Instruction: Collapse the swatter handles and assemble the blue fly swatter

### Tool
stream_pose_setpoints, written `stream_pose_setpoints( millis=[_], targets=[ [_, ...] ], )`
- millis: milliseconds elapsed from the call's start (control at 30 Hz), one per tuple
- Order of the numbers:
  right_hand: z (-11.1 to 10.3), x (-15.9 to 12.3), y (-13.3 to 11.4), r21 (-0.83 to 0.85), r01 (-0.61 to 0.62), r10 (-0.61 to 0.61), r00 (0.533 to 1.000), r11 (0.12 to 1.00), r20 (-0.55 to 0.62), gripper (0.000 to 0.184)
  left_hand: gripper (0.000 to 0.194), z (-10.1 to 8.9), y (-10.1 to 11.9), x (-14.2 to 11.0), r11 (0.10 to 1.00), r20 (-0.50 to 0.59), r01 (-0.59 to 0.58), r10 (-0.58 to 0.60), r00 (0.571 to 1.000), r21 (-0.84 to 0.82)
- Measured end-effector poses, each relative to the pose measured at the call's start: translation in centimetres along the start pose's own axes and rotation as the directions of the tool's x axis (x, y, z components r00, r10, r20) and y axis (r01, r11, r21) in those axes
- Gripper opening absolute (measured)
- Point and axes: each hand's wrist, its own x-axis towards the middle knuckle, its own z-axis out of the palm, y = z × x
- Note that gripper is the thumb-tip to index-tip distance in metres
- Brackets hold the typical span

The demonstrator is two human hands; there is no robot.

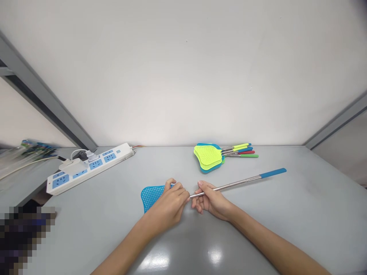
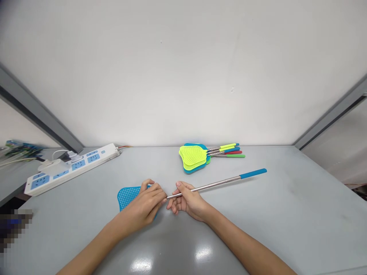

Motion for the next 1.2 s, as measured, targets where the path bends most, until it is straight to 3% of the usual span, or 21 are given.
stream_pose_setpoints(
  millis=[633, 833, 933, 1067, 1200],
  targets=[
    [0.1, -0.1, -0.7, -0.079, 0.009, -0.010, 1.000, 0.997, -0.011, 0.031, 0.026, 0.6, 0.7, 0.1, 0.999, -0.048, 0.020, -0.019, 0.999, 0.035],
    [-0.1, -0.1, -0.9, -0.186, 0.027, -0.048, 0.993, 0.982, -0.111, 0.030, 0.026, 0.1, 0.2, 0.1, 0.998, -0.039, 0.056, -0.056, 0.998, 0.007],
    [-0.6, 0.0, -1.3, -0.144, 0.054, -0.081, 0.979, 0.988, -0.189, 0.029, 0.027, -0.2, -0.3, 0.1, 0.998, -0.040, 0.057, -0.056, 0.998, 0.017],
    [-1.6, 0.2, -2.4, 0.003, 0.138, -0.129, 0.936, 0.990, -0.328, 0.033, 0.029, -0.6, -0.9, 0.0, 0.995, -0.047, 0.081, -0.079, 0.996, 0.052],
    [-2.5, 0.3, -3.4, -0.007, 0.222, -0.203, 0.879, 0.975, -0.432, 0.034, 0.030, -0.8, -1.3, -0.1, 0.995, -0.041, 0.085, -0.083, 0.996, 0.044]
  ],
)
